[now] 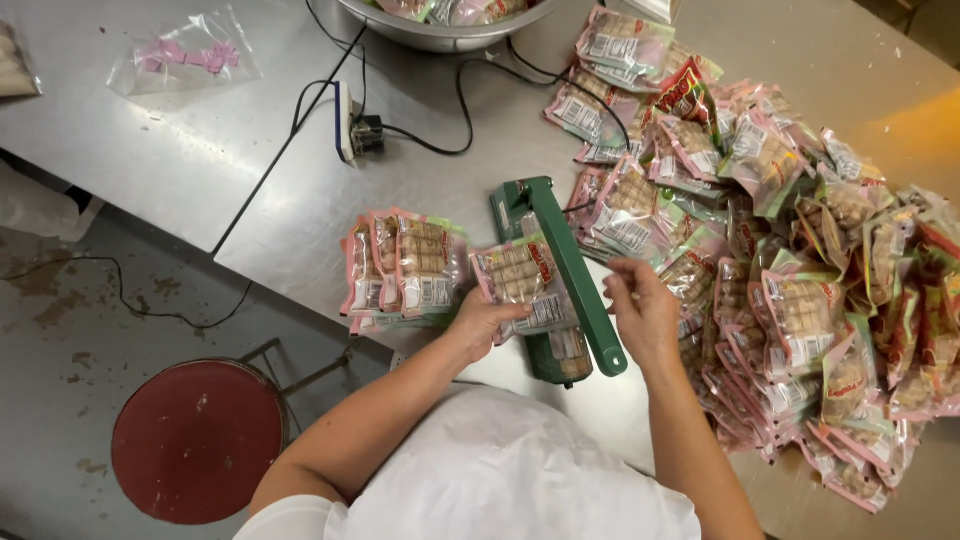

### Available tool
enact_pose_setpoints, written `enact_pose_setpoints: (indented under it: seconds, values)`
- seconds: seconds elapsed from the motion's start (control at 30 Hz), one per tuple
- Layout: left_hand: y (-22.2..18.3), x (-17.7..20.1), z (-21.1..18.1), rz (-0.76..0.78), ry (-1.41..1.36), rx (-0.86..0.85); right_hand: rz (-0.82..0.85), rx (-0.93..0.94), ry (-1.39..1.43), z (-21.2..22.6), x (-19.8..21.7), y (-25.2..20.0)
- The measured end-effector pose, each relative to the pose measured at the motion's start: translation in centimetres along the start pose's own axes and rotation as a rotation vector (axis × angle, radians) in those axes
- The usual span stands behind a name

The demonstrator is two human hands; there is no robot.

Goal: Sealing small plastic food packages using a manual heat sealer

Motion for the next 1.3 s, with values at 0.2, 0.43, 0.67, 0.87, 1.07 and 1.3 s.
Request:
enact_pose_setpoints:
  seconds: [0.2,0.43,0.67,0.87,1.07,1.3]
  values:
    - [-0.5,0.1,-0.5,0.043,0.014,0.013,0.182,0.110,-0.602,-0.5,-3.8,-1.0]
    - [-0.3,0.6,-0.6,0.039,-0.004,-0.006,0.030,0.198,-0.575,-5.9,-6.6,-2.7]
    - [-0.9,0.4,-0.9,0.015,-0.014,0.043,-0.135,0.350,-0.694,-7.4,-7.4,-3.0]
    - [-0.8,0.1,-1.2,0.016,-0.013,0.046,-0.170,0.391,-0.729,-7.2,-7.7,-3.0]
    - [-0.3,0.6,-0.7,0.031,0.012,0.030,-0.174,0.397,-0.722,-7.0,-7.6,-2.8]
    - [-0.8,0.6,-0.9,0.053,0.003,0.024,-0.180,0.376,-0.689,-7.7,-7.9,-3.0]
Point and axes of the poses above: each hand's wrist, its own y-axis towards the middle knuckle, its own x-axis out of the back of the hand, z = x × y, the point moved 1 cm from there along y, towards the middle knuckle, and after that the axes turned 3 degrees about -y, right-handed, at the moved point
